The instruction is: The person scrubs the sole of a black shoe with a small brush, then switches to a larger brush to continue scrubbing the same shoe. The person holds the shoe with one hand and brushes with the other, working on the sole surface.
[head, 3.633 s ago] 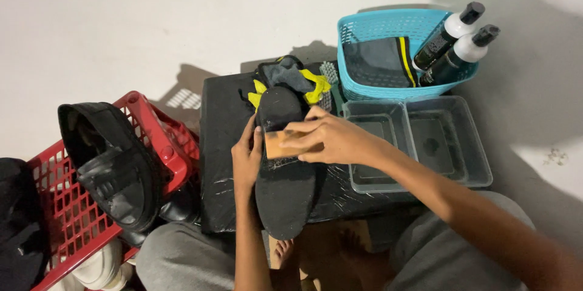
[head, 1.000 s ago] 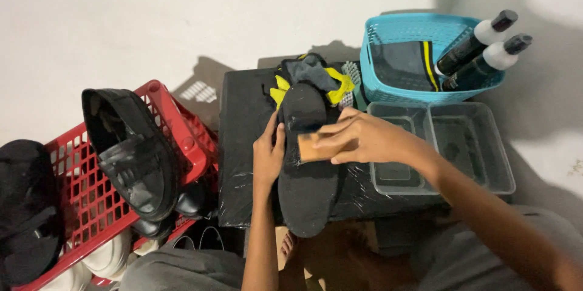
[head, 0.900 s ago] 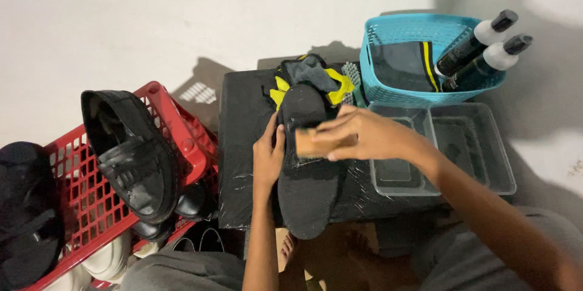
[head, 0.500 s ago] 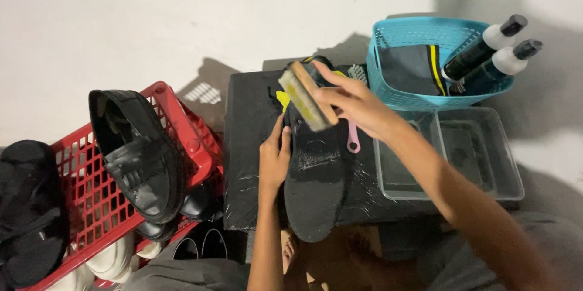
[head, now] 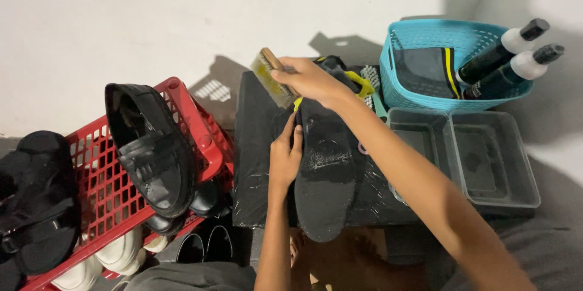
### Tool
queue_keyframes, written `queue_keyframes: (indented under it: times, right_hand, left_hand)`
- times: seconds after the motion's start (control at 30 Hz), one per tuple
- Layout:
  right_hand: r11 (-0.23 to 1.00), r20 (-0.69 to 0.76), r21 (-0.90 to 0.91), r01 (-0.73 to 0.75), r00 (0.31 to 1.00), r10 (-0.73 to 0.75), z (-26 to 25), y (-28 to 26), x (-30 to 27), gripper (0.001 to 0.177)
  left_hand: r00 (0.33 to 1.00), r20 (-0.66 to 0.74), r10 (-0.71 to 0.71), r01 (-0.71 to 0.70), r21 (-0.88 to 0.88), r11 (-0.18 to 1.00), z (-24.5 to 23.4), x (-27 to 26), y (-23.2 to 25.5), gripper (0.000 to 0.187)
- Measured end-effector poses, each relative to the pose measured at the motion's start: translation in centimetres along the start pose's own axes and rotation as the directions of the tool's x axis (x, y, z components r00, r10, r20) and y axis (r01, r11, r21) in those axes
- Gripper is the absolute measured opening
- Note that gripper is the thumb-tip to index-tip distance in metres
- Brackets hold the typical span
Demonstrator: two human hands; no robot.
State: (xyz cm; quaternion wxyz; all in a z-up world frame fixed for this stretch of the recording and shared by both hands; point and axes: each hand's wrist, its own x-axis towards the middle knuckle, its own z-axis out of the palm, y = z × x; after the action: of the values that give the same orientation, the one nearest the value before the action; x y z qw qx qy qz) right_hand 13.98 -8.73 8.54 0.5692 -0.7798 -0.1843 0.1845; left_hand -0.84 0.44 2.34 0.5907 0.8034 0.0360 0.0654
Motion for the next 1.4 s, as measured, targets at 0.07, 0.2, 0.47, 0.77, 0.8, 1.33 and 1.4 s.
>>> queue_keyframes:
  times: [0.07, 0.2, 0.47, 0.77, 0.8, 1.33, 1.4]
  right_hand:
    - [0.998, -0.029, -0.044, -0.038, 0.999, 0.037, 1.0, 0.2, 1.1, 0.046]
    - [0.968, 0.013, -0.207, -0.141, 0.989, 0.146, 3.2, -0.3, 1.4, 0.06]
    - [0.924, 0.058, -0.358, -0.137, 0.984, 0.168, 4.5, 7.0, 7.5, 0.032]
    - [0.784, -0.074, -0.609, -0.119, 0.993, 0.094, 5.0, 10.3, 10.6, 0.014]
    - [0.742, -0.103, -0.656, -0.137, 0.99, 0.091, 4.9, 9.7, 10.3, 0.015]
    - [0.654, -0.06, -0.756, 0.028, 0.992, -0.113, 0.4, 6.5, 5.9, 0.033]
    - [0.666, -0.05, -0.74, 0.094, 0.98, -0.193, -1.4, 3.3, 2.0, 0.045]
  left_hand:
    - [1.0, -0.001, -0.003, 0.003, -0.006, 1.0, 0.1, 0.2, -0.5, 0.048]
    - [0.999, 0.025, -0.023, 0.023, 0.006, 1.0, -0.3, 0.2, -0.1, 0.049]
    - [0.999, 0.025, -0.031, 0.031, 0.006, 0.999, -0.1, 0.1, -1.0, 0.051]
    - [1.0, 0.013, -0.024, 0.024, 0.0, 1.0, -0.1, -0.1, -0.9, 0.052]
    - [1.0, 0.008, -0.024, 0.024, -0.003, 1.0, -0.1, 0.0, -0.7, 0.052]
    - [1.0, -0.002, -0.027, 0.027, -0.006, 1.0, -0.3, -0.2, 0.9, 0.051]
    - [1.0, 0.0, -0.031, 0.031, -0.007, 0.999, -0.3, -0.3, 0.4, 0.05]
